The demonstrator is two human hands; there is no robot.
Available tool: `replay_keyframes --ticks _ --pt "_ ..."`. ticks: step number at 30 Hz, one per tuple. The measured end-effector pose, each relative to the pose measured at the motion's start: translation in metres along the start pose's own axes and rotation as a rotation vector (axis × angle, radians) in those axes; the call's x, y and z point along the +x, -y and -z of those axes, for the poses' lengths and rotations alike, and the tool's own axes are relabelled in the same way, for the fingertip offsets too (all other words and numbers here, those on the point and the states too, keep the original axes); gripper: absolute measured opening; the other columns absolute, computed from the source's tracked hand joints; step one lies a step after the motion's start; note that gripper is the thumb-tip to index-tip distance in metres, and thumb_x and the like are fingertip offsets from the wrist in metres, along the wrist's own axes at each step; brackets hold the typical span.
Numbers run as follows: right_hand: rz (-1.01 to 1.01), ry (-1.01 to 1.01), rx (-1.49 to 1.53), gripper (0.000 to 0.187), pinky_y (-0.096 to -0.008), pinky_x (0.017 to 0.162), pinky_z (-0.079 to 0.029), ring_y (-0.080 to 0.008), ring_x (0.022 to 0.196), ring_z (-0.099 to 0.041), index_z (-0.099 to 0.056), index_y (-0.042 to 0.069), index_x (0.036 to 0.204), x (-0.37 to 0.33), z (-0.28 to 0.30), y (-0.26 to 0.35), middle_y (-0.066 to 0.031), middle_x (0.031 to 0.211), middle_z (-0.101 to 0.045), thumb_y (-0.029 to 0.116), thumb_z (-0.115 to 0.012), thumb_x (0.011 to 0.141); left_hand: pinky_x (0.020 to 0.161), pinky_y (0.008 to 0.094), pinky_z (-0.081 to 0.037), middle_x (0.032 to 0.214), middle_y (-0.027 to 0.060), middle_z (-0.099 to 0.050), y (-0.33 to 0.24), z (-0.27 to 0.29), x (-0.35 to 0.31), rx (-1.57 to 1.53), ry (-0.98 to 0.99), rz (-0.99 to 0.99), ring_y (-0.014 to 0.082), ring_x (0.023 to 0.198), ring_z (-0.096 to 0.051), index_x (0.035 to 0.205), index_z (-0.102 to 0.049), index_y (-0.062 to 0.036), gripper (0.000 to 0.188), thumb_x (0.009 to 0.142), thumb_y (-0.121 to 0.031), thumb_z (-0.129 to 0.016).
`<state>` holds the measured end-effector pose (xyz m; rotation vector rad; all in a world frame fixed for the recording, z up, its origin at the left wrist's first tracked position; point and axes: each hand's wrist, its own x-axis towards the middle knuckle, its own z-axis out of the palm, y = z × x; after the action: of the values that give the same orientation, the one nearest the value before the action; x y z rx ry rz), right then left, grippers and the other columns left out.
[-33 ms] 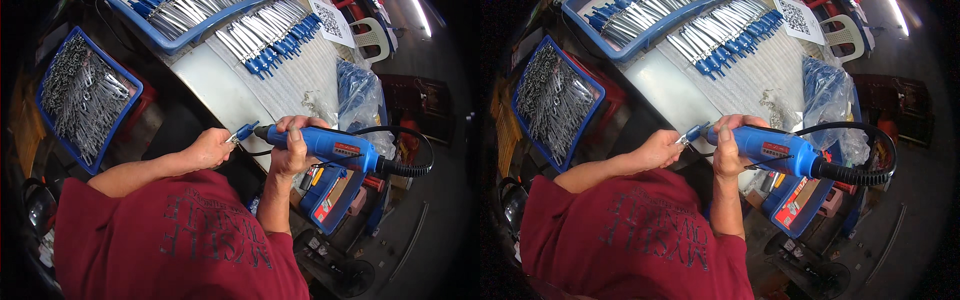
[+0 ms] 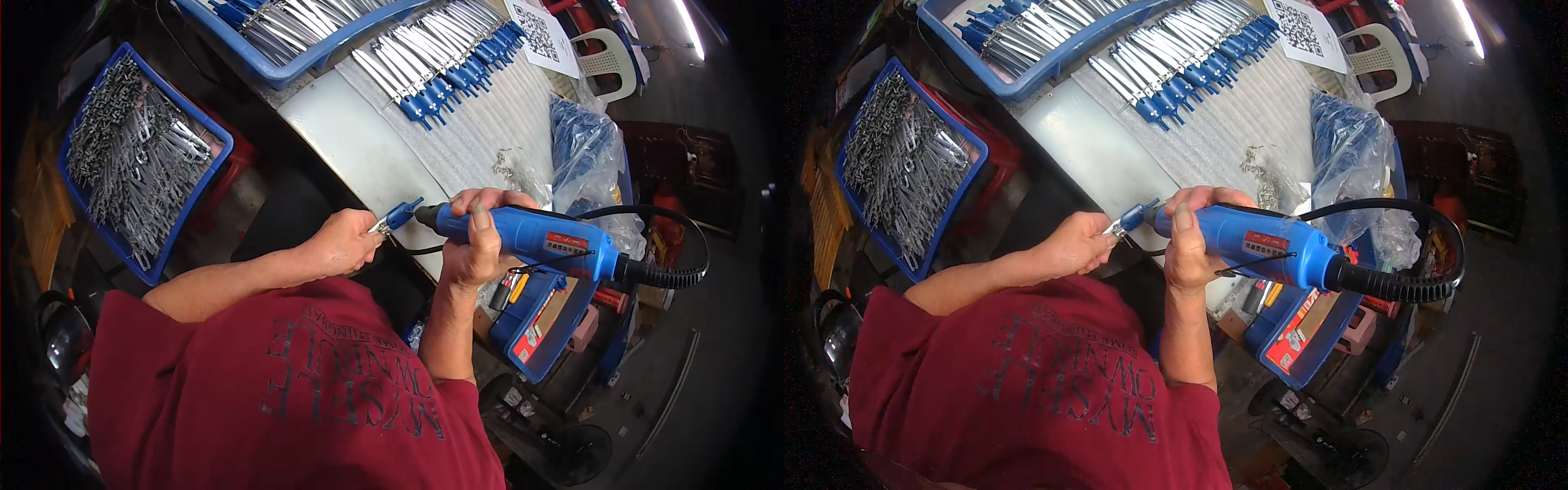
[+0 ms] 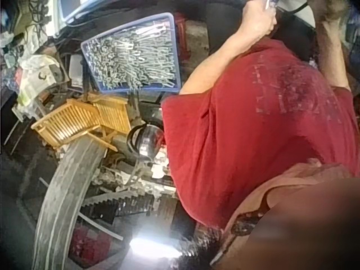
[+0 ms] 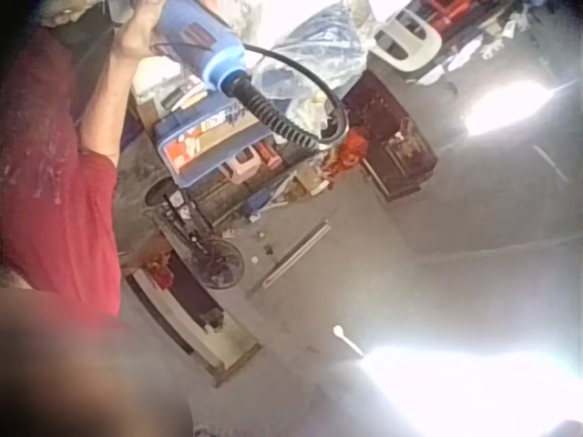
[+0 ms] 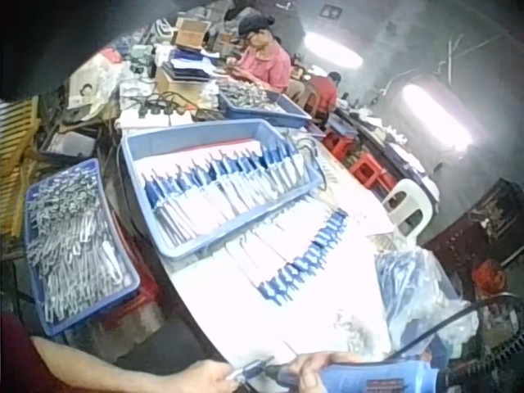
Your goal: Assembling screwdriver bits into handles using an electric driver tool at a workstation.
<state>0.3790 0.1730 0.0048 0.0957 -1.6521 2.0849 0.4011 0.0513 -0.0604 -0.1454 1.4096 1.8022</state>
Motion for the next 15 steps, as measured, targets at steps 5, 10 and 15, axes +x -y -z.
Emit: replay_keyframes --ticks 5,10,15 --pt "0.0 -0.008 -0.054 0.036 -0.0301 0.051 -0.041 -0.0185 0.052 -0.045 -0.04 0.004 0.094 0.002 -0.007 -0.003 -0.0076 0.064 -0.044 0.002 -0.055 0.061 0.033 0.0221 -0.03 0.051 0.0015 -0.042 -0.001 0.001 0.001 0.025 -0.009 0.003 0.0068 0.038 -0.038 0.062 -0.04 -0.0032 0.019 0.08 -0.009 -0.041" --pt "0.02 -0.038 -0.085 0.035 -0.0293 0.045 -0.041 -0.0165 0.05 -0.044 -0.039 0.004 0.093 0.002 -0.007 -0.007 -0.007 0.064 -0.044 -0.001 -0.057 0.063 0.035 0.0218 -0.032 0.052 0.0012 -0.044 -0.002 0.0 -0.001 0.02 -0.009 0.029 0.0065 0.04 -0.04 0.062 -0.042 -0.0031 0.018 0.079 -0.009 -0.042" --pt "-0.017 0.057 -0.116 0.04 -0.0293 0.045 -0.041 -0.0153 0.052 -0.045 -0.037 0.006 0.097 0.005 -0.013 -0.009 -0.0063 0.066 -0.045 -0.003 -0.057 0.064 0.036 0.0219 -0.032 0.052 0.0011 -0.045 0.008 0.001 0.006 0.03 -0.032 -0.011 0.0065 0.041 -0.04 0.062 -0.043 -0.0028 0.018 0.079 -0.009 -0.043"
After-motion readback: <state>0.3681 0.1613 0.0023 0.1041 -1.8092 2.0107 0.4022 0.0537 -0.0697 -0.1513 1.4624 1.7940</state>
